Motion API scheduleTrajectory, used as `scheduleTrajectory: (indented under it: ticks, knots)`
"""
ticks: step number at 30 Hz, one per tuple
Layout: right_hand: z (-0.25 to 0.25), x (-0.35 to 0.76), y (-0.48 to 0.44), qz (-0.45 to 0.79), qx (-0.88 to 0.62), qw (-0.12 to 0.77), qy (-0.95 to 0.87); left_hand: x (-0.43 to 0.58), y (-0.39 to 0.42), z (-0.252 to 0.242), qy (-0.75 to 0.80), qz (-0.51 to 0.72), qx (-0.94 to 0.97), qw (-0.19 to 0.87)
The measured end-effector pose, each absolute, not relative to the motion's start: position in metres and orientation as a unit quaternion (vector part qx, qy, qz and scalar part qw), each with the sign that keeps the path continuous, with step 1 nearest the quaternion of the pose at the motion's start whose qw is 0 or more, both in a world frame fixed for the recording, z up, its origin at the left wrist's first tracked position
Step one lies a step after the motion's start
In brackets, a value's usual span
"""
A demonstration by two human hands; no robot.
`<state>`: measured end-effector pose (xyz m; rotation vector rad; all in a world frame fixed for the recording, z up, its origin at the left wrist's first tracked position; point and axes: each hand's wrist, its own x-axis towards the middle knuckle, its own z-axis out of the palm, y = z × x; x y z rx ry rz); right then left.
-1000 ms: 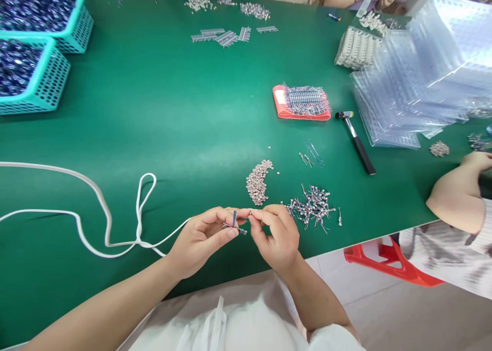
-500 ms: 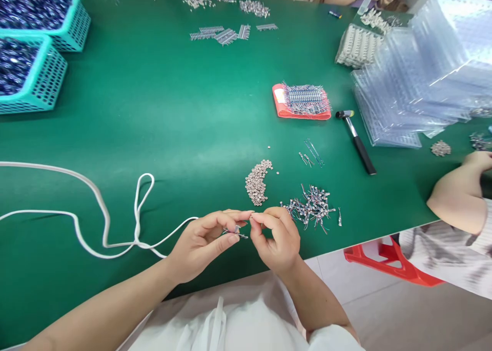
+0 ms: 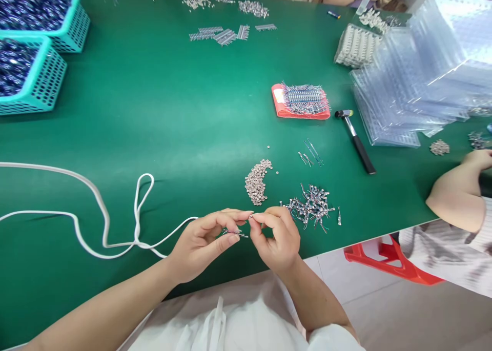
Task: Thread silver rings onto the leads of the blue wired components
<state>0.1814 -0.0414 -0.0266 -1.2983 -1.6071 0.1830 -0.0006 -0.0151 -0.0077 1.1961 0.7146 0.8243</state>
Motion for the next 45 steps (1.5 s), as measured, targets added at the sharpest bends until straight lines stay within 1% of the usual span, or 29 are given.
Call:
scheduleTrajectory:
  ticks: [7,18,29,41,45]
  knots:
    - [-0.0240,0.1806,-0.0401,0.069,-0.538,0.499,-0.676,0.0005,-0.0145,-0.0078,0.323,0.371,0.568,0.661]
    - [-0.0262,0.1824,-0.0416,0.132,-0.536,0.515,-0.656,-0.0003,-0.0138,-0.0133,0.297,0.386,0.629,0.606]
    - [-0.0287,0.1832,-0.0425,0.107,-0.527,0.514,-0.668,-0.0018,-0.0114,-0.0142,0.284,0.366,0.632,0.622]
    - [-0.0283,0.1824,-0.0423,0.133,-0.535,0.511,-0.659,-0.0025,-0.0112,-0.0114,0.294,0.361,0.574,0.673]
    - [-0.0276,0.1827,-0.0421,0.134,-0.535,0.509,-0.661,-0.0024,-0.0103,-0.0116,0.297,0.354,0.574,0.676]
